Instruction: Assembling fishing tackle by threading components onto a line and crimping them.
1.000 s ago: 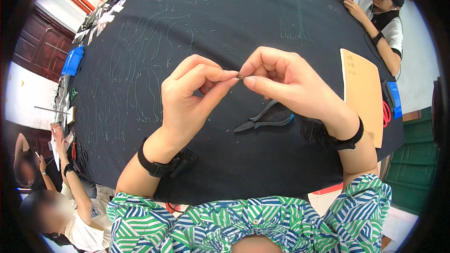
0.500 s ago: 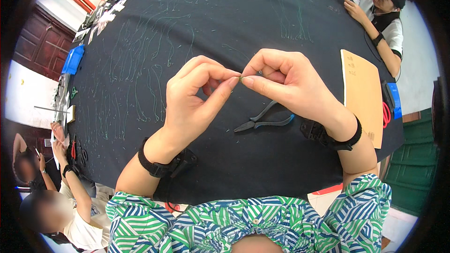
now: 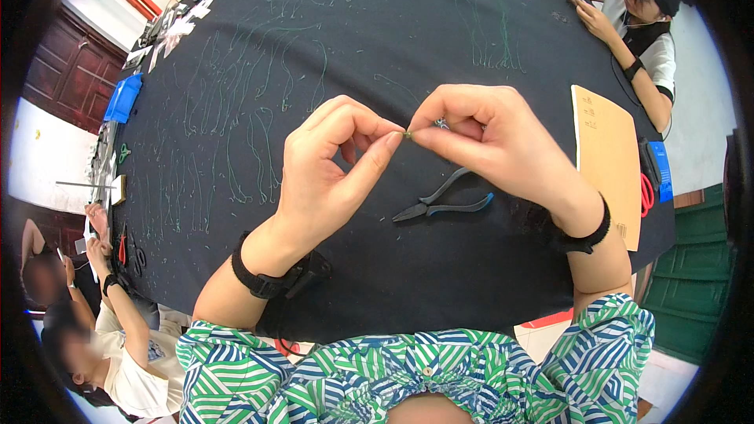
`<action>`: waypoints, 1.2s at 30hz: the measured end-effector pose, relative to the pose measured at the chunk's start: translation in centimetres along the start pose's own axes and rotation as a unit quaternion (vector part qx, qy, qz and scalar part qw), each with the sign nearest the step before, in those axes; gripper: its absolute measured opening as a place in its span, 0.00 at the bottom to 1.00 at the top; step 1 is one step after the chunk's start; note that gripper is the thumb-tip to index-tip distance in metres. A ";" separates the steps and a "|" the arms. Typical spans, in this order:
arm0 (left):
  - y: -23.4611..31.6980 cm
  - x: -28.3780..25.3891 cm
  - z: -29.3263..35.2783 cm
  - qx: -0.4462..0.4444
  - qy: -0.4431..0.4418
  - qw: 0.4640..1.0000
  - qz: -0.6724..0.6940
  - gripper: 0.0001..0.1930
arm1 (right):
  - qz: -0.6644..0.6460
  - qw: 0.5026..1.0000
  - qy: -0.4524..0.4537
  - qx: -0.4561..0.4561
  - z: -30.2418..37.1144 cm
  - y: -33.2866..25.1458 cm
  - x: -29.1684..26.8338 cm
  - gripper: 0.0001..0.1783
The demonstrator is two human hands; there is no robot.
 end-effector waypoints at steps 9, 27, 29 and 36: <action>-1.2 1.1 0.1 -0.144 -0.046 0.977 0.153 0.03 | 0.185 0.953 0.147 -0.188 0.1 -1.7 -3.4 0.04; -1.8 4.4 0.0 -0.295 -0.121 0.897 0.305 0.06 | 0.015 0.959 0.095 -0.266 1.6 -5.1 -5.5 0.04; -2.7 5.1 0.2 -0.321 -0.140 0.856 0.380 0.06 | -0.051 0.942 0.121 -0.309 1.6 -5.1 -5.6 0.04; -3.6 7.0 0.1 -0.360 -0.141 0.798 0.463 0.06 | -0.174 0.931 0.100 -0.306 0.3 -3.2 -5.2 0.04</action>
Point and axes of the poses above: each hand's wrist, its own z-axis away from the middle knuckle, its own x-axis out of the palm, y = z × x, the point moved 4 cm from there along -z, towards the middle knuckle, and after that the axes turned 4 degrees about -z, right-handed, at the moved point
